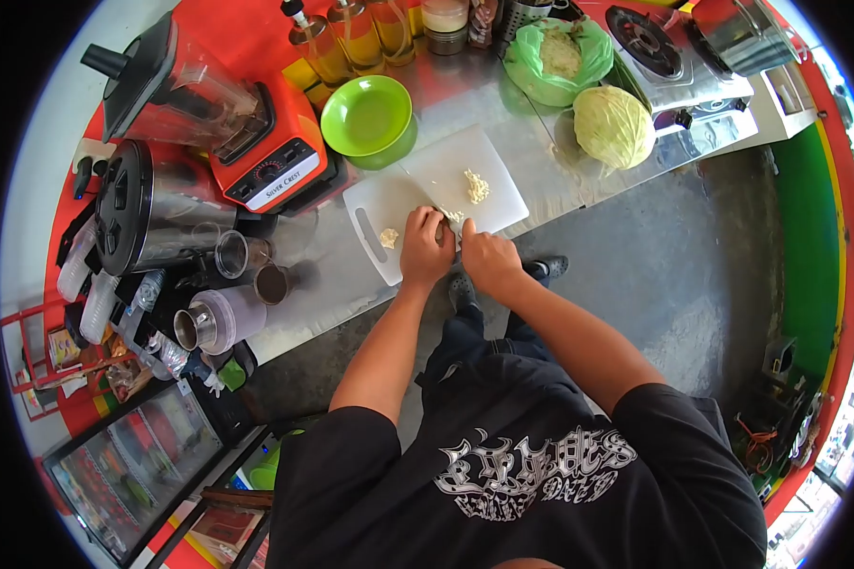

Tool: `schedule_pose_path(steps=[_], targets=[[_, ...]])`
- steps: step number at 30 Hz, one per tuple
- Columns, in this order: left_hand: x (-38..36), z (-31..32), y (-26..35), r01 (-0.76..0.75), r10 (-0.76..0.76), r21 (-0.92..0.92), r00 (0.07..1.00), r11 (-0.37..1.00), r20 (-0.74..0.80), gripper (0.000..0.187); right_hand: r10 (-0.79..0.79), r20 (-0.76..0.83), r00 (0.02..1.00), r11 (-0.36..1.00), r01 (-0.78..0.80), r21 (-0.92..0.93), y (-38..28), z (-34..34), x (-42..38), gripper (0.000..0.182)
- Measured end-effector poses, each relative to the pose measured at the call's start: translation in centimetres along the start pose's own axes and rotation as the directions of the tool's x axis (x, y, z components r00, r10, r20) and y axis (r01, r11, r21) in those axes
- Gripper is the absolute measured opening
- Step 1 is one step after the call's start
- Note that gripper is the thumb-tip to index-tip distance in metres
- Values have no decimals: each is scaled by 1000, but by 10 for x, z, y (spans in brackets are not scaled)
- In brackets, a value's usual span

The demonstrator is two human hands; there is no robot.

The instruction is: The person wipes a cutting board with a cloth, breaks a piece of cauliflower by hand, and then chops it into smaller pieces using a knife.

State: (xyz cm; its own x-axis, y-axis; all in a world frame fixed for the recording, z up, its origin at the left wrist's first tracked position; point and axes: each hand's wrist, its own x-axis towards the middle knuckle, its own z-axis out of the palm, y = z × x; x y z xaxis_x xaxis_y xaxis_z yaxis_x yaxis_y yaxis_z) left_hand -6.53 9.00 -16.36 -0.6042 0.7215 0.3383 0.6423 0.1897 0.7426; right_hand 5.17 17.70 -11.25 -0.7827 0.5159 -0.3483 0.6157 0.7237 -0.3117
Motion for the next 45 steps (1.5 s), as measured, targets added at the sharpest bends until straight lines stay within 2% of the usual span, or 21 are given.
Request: schedule_pose_path(steps=[5, 7, 11, 13, 17, 21, 23, 25, 28, 32, 34, 36, 40, 45], targets=[[-2, 1, -2, 12, -13, -22, 1000, 1000, -12, 10, -17, 51, 999, 1000, 17, 2, -8, -14, -14, 18], [-2, 3, -3, -1, 0, -33, 1000, 999, -30, 10, 44, 17, 999, 999, -44, -20, -5, -2, -15, 15], [-1, 2, 0, 7, -8, -27, 998, 1000, -58, 11, 17, -48, 999, 998, -20, -60, 0, 6, -3, 15], [-3, 1, -2, 6, -8, -35, 999, 999, -53, 11, -15, 20, 1000, 998, 16, -60, -6, -9, -5, 13], [-2, 1, -4, -15, 13, -41, 999, 999, -52, 12, 14, 50, 999, 999, -12, -37, -10, -13, -16, 12], [-1, 4, -3, -19, 16, -21, 995, 1000, -102, 11, 23, -17, 1000, 999, -24, -40, -2, 6, -9, 14], [-2, 3, -3, -20, 18, -25, 995, 999, -103, 11, -6, -36, 999, 999, 4, -49, -1, 6, -5, 14], [-2, 2, -3, -26, 23, -28, 994, 999, -107, 11, -18, 39, 999, 998, 20, -52, -4, -11, -4, 11], [-2, 2, -4, -18, 15, -39, 996, 999, -87, 10, 0, 41, 999, 999, 2, -39, -9, -17, -19, 11], [-2, 6, -5, -11, 10, -17, 993, 1000, -114, 9, 45, 13, 999, 999, -44, -11, -3, 7, -16, 13], [-3, 6, -5, 8, -10, -22, 993, 1000, -116, 9, -8, -51, 999, 999, 7, -32, -3, 6, -9, 12], [-3, 5, -6, -29, 28, -12, 994, 1000, -107, 8, -19, -13, 1000, 999, 18, -41, -4, -4, -6, 11], [-3, 3, -4, -8, 5, -28, 996, 1000, -92, 7, 2, 43, 999, 999, -1, -37, -10, -15, -16, 10], [-3, 6, -6, -4, 3, -8, 996, 1000, -87, 6, 14, -8, 1000, 999, -14, -35, -4, 7, -9, 12]])
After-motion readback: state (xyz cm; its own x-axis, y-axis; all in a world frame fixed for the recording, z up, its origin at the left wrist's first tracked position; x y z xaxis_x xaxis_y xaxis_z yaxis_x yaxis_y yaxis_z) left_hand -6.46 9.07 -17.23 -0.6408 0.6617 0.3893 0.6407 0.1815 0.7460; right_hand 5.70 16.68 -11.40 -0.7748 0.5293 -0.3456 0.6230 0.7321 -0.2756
